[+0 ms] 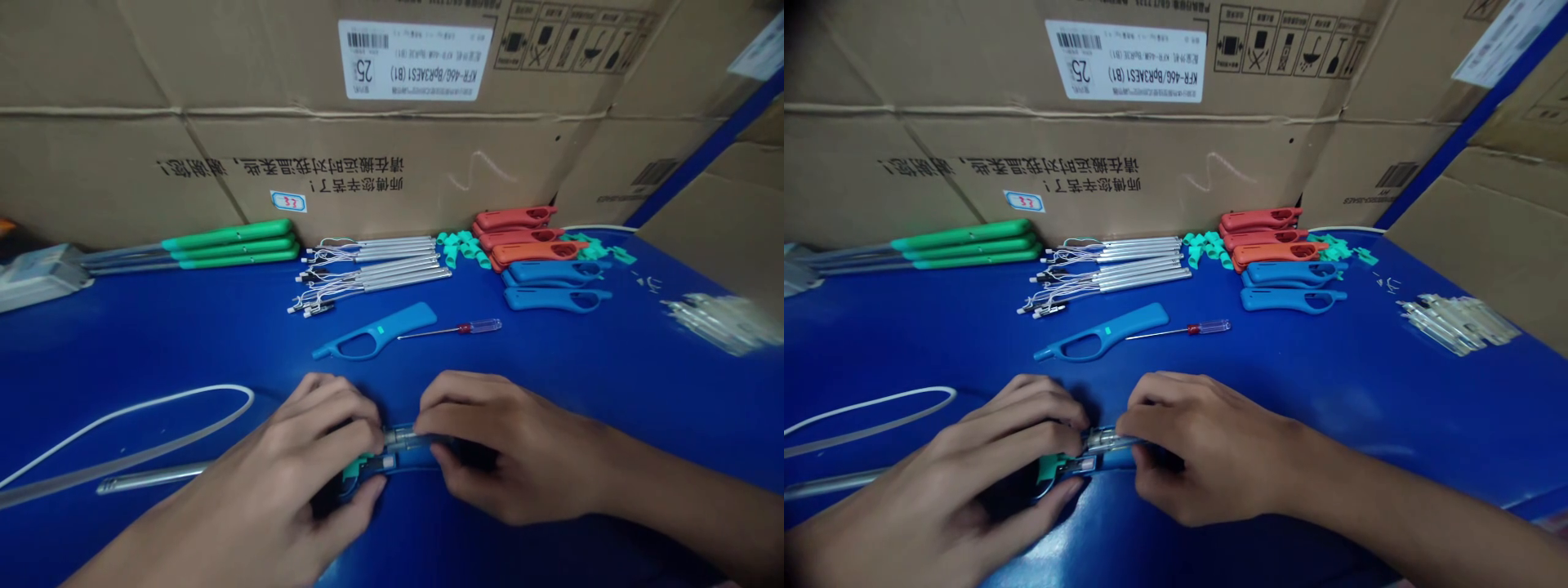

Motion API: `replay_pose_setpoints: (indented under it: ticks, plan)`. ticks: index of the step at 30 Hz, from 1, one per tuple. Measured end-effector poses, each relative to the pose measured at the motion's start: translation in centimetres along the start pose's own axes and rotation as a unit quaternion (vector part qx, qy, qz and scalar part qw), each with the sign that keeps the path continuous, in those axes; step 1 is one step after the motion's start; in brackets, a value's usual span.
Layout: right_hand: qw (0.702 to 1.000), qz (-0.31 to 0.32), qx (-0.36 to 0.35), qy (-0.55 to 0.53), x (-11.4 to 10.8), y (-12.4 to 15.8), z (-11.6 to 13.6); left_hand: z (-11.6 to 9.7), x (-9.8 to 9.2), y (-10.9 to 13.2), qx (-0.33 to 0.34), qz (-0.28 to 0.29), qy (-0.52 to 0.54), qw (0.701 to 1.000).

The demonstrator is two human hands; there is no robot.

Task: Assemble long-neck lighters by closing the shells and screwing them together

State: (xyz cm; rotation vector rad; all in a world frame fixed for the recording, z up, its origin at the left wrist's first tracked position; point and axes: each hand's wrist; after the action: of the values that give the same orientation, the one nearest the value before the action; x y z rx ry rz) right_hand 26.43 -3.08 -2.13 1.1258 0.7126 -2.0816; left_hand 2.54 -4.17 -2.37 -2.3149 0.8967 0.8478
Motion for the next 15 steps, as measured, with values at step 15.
replay_pose_setpoints:
  ticks: [15]
  plan:
    - [1.0, 0.003, 0.015, -0.026, -0.28, 0.21, -0.21, 0.16, 0.03, 0.01, -0.009, -0.006, 0.0, 1.0]
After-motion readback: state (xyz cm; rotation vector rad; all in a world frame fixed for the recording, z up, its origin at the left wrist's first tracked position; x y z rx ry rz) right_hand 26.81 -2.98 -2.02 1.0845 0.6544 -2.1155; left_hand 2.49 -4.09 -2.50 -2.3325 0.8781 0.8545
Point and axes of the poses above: each hand's wrist, its own y-axis away from the middle knuckle, its own x-axis out of the palm, z = x × y, and after that the axes turned 13 degrees about y, right-handed
